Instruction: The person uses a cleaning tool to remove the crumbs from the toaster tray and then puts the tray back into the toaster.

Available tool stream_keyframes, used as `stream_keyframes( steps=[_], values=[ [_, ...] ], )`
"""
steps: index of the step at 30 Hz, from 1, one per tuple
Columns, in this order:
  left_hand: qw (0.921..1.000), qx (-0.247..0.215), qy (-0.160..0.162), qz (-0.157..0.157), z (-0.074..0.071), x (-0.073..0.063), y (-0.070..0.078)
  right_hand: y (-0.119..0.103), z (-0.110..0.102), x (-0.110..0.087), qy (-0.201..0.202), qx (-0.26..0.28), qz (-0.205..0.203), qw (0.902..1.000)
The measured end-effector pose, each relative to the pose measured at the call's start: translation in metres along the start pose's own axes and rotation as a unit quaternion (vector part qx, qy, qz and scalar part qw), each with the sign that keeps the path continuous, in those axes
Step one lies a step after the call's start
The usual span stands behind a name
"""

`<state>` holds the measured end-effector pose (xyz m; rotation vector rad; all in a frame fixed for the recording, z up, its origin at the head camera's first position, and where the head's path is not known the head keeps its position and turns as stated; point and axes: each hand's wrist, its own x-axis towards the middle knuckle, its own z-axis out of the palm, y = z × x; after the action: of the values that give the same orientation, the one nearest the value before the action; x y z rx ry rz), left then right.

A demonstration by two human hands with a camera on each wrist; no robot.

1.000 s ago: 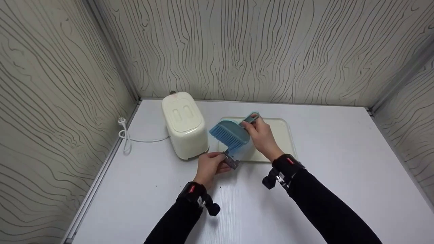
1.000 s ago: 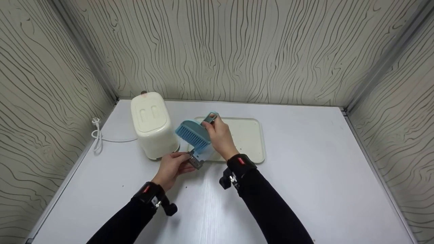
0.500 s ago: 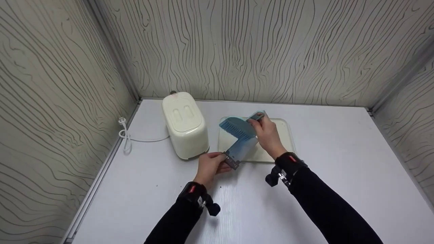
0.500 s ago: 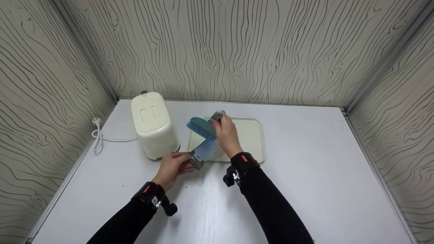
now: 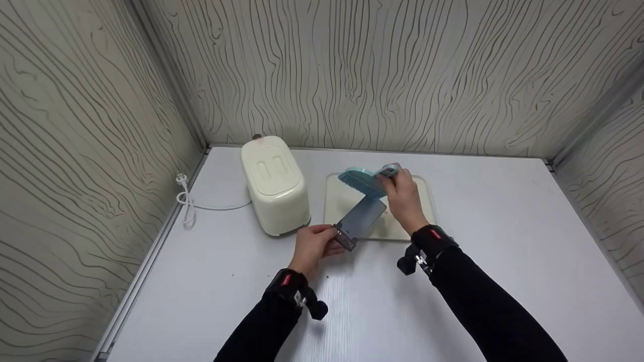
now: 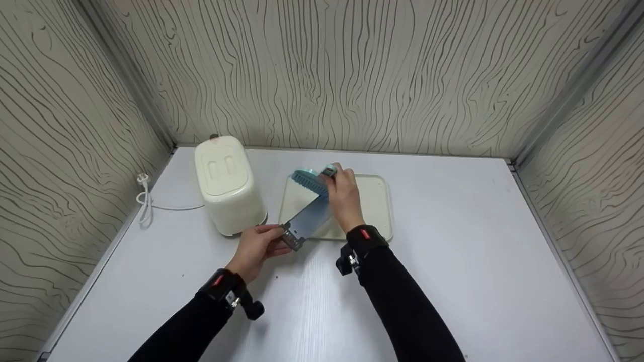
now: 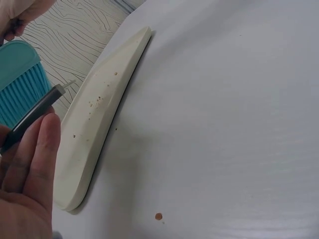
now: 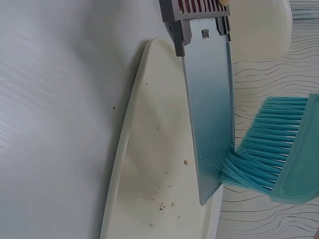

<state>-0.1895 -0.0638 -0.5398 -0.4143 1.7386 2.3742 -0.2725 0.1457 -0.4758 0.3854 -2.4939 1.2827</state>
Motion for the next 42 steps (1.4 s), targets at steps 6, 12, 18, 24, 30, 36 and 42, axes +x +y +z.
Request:
stream_keyframes(
  steps=[6, 12, 18, 24, 30, 36, 42],
  values=[
    [1.0, -0.003, 0.004, -0.003, 0.001, 0.002, 0.0, 0.006, -0.003, 0.0, 0.016, -0.007, 0.008, 0.9998],
    [0.9999, -0.01, 0.005, -0.005, 0.002, 0.003, 0.0, 0.01, -0.006, -0.001, 0.034, -0.007, 0.019, 0.9992],
    [0.9998, -0.017, 0.006, -0.005, 0.0, 0.004, -0.001, 0.01, -0.01, -0.003, 0.066, -0.001, 0.021, 0.9976],
    [0.9998, -0.021, 0.005, -0.004, -0.002, 0.004, -0.003, 0.005, -0.013, -0.005, 0.084, 0.014, 0.003, 0.9964],
    [1.0, -0.004, 0.0, 0.001, -0.003, 0.003, -0.002, -0.003, -0.013, -0.007, 0.093, 0.028, -0.029, 0.9948],
    [1.0, -0.001, 0.008, -0.004, -0.004, 0.003, -0.002, -0.013, -0.011, -0.011, 0.083, 0.053, -0.033, 0.9946],
    [0.9998, 0.006, 0.016, -0.014, -0.003, 0.003, -0.002, -0.029, -0.007, -0.018, 0.054, 0.083, -0.029, 0.9947]
  ],
)
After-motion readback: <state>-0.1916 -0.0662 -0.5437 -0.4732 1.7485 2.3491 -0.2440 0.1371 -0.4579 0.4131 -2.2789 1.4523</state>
